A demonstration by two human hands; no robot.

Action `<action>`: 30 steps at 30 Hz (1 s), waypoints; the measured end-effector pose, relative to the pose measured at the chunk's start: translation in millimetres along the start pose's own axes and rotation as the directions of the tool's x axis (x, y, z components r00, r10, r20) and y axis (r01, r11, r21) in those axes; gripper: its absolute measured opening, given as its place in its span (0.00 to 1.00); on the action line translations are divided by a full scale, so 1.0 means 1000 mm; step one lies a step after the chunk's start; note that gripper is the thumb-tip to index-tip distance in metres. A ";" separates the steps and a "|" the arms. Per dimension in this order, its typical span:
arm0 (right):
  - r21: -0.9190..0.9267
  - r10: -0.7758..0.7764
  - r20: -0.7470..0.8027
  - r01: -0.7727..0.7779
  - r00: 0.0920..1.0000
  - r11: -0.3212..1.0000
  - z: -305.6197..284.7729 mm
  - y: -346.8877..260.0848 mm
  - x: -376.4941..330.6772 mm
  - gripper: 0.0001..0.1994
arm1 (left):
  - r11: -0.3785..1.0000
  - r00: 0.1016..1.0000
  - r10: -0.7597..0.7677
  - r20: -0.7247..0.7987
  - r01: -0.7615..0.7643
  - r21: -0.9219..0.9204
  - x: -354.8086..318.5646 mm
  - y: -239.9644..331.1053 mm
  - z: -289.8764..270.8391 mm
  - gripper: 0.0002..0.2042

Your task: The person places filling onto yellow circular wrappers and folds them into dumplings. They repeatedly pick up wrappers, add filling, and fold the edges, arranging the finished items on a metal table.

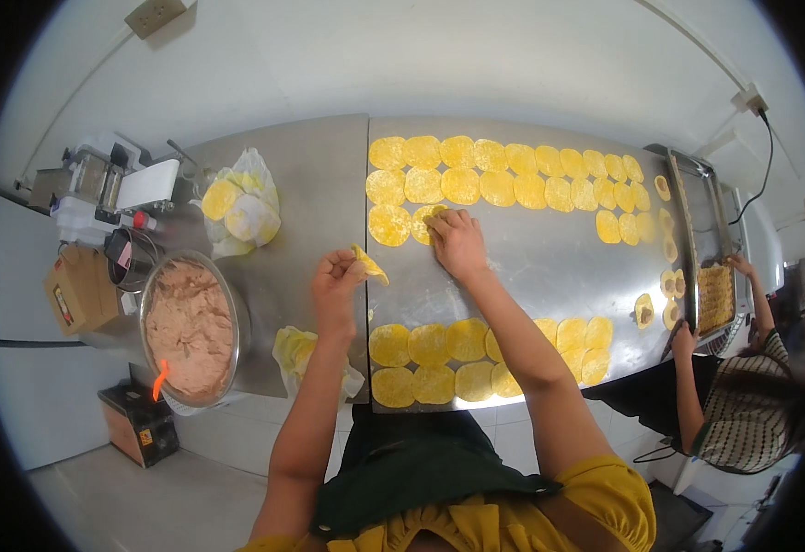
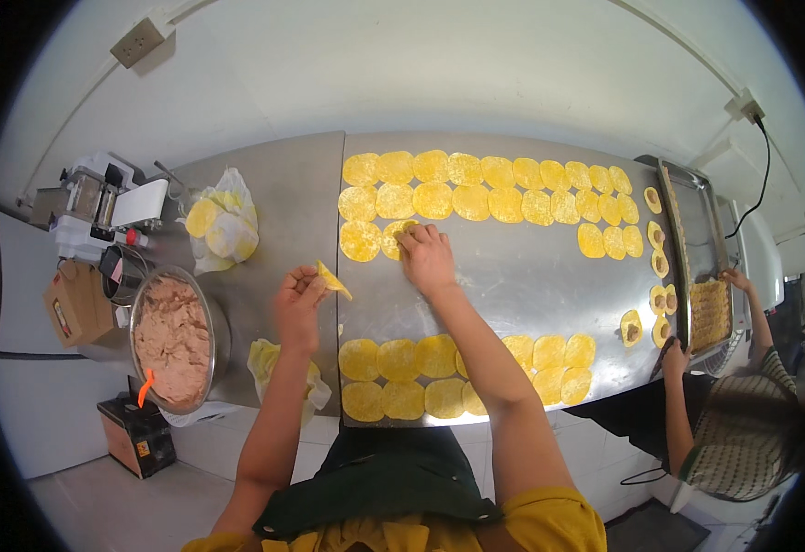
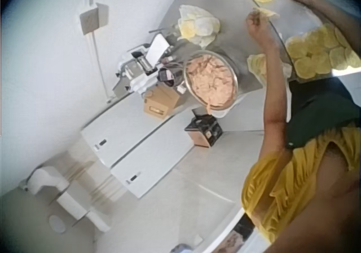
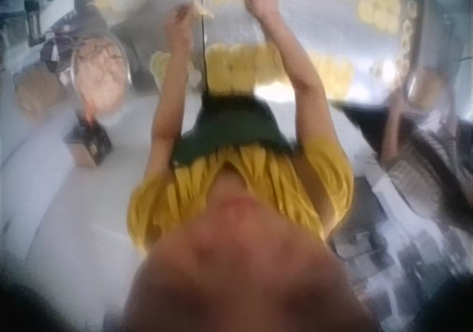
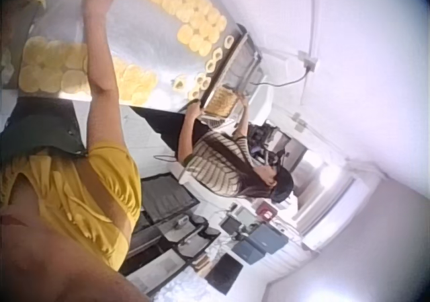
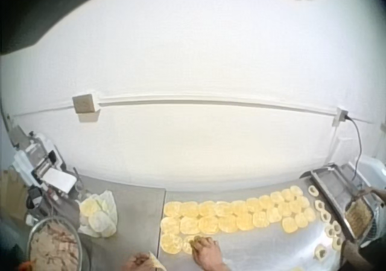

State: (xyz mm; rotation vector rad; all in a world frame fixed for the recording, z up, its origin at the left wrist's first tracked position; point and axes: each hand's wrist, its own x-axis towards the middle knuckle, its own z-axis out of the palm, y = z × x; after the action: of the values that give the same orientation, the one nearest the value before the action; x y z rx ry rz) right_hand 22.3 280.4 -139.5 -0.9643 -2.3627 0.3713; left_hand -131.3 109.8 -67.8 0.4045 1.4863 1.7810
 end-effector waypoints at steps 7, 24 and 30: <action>0.737 0.187 0.660 -0.676 0.728 0.029 -0.066 -0.061 -0.003 0.13 | 0.999 0.986 -0.024 0.163 0.030 -0.036 -0.002 -0.015 0.035 0.09; 0.530 0.570 0.164 -0.560 0.805 0.637 -0.033 0.058 -0.007 0.07 | 0.924 0.985 -0.149 0.083 0.169 -0.343 0.007 -0.023 0.048 0.13; 0.476 0.447 0.002 -0.394 0.894 0.786 -0.033 0.067 0.009 0.06 | 0.922 0.980 -0.169 0.101 0.193 -0.335 0.005 -0.021 0.048 0.12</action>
State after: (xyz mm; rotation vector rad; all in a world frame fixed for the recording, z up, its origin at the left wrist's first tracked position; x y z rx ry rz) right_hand 73.1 335.3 -138.9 -1.2249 -1.8047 0.9846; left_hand -94.7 147.3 -75.9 0.1441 1.0957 1.8112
